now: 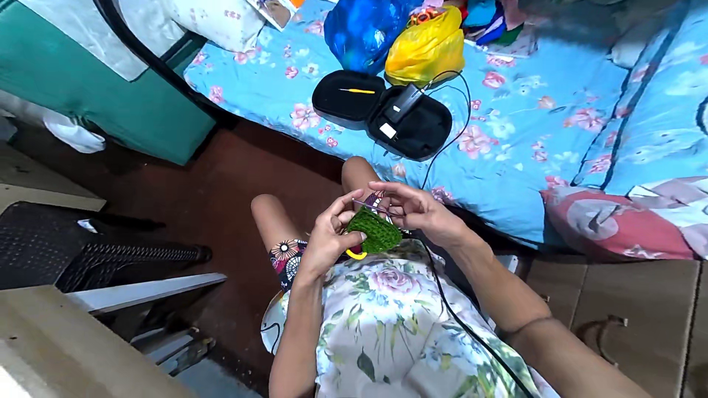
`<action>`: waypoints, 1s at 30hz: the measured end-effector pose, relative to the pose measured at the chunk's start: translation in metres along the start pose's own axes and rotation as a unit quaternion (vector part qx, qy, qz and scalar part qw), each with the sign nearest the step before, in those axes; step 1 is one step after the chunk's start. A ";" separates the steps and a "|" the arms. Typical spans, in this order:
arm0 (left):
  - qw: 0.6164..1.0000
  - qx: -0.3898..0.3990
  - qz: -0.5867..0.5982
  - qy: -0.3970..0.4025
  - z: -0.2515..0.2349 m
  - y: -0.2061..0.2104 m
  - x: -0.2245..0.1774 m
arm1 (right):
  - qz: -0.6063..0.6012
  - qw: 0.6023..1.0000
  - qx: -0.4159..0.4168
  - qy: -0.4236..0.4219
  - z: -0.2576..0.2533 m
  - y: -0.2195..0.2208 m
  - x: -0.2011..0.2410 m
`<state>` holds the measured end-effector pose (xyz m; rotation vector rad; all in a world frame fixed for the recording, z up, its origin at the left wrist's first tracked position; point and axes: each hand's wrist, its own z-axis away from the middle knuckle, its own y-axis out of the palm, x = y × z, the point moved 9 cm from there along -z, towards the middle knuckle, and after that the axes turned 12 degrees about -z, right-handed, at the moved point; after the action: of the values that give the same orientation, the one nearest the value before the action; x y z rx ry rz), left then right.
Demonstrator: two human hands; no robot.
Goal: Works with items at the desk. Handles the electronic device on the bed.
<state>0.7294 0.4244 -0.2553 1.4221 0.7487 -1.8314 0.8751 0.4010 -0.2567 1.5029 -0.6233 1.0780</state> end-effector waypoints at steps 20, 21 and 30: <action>0.995 -0.066 -0.070 0.027 0.023 -0.023 0.009 | -0.056 0.996 -0.065 0.035 -0.028 0.019 -0.022; 0.993 -0.076 -0.081 0.032 0.026 -0.023 0.009 | -0.046 0.997 -0.056 0.034 -0.028 0.023 -0.022; 0.970 -0.112 -0.196 0.084 0.020 -0.041 0.011 | 0.020 0.998 -0.026 -0.051 -0.032 0.010 0.003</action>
<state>0.6833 0.4308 -0.2599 1.3607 1.3610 -1.8505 0.8586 0.4295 -0.2507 1.5129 -0.7505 1.0126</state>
